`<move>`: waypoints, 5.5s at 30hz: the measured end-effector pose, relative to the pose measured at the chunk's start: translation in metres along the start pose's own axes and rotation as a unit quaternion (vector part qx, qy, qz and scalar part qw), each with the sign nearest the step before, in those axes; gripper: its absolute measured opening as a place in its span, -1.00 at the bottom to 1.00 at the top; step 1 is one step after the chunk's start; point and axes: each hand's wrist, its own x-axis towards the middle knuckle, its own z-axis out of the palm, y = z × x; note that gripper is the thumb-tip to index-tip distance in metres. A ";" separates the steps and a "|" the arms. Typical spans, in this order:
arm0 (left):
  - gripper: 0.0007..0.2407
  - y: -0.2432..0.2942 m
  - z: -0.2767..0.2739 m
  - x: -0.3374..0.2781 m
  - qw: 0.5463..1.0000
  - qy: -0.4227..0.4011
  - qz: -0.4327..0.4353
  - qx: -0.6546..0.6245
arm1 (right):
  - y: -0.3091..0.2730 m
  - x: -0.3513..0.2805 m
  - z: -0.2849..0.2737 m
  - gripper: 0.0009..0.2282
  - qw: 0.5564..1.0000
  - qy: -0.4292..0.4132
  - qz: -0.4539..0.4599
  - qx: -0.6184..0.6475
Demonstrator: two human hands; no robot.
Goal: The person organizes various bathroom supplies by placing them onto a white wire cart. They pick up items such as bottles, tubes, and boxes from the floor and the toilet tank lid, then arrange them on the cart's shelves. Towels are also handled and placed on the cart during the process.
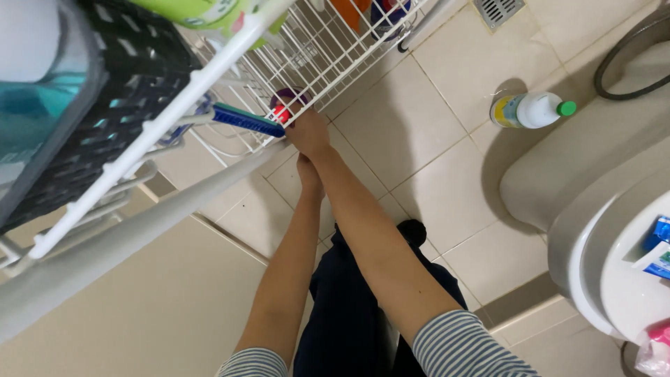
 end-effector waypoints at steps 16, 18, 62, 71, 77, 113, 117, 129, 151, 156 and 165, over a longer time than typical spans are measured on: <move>-0.67 0.070 0.081 -0.049 0.991 0.007 -0.089 0.095 | 0.070 -0.056 -0.096 -0.76 0.980 -0.002 0.157 0.123; -0.68 0.060 0.103 -0.052 0.980 -0.060 -0.116 0.150 | 0.093 -0.079 -0.142 -0.85 0.985 0.022 0.155 0.071; -0.62 -0.017 0.284 -0.112 0.933 -0.195 -0.158 0.259 | 0.204 -0.149 -0.271 -0.60 0.944 0.289 0.147 -0.068; -0.66 0.038 0.174 -0.106 0.993 -0.058 -0.020 0.100 | 0.060 -0.131 -0.206 -0.64 0.977 0.186 0.029 0.096; -0.68 0.050 0.117 -0.089 0.998 -0.037 0.050 -0.027 | 0.024 -0.127 -0.172 -0.53 0.983 0.130 -0.061 0.116; -0.64 0.081 0.094 0.009 0.983 -0.031 -0.038 -0.176 | 0.016 0.009 -0.105 -0.44 0.984 -0.113 0.120 -0.061; -0.62 0.071 0.095 0.009 0.987 -0.036 -0.097 -0.125 | 0.037 0.009 -0.094 -0.51 0.986 -0.114 0.118 -0.035; -0.66 0.039 0.108 -0.021 0.989 -0.116 -0.048 -0.080 | 0.045 -0.065 -0.141 -0.65 0.985 -0.025 0.149 0.078; -0.75 0.043 0.287 -0.335 0.809 -0.391 -0.221 0.378 | -0.004 -0.400 -0.391 -0.68 0.876 0.328 0.317 0.158; -0.80 -0.014 0.341 -0.360 0.784 -0.459 0.046 0.415 | 0.032 -0.465 -0.470 -0.68 0.866 0.416 0.268 -0.071; -0.40 0.039 0.468 -0.455 0.581 -0.457 0.368 0.564 | 0.079 -0.484 -0.609 -0.60 0.821 0.383 0.297 -0.302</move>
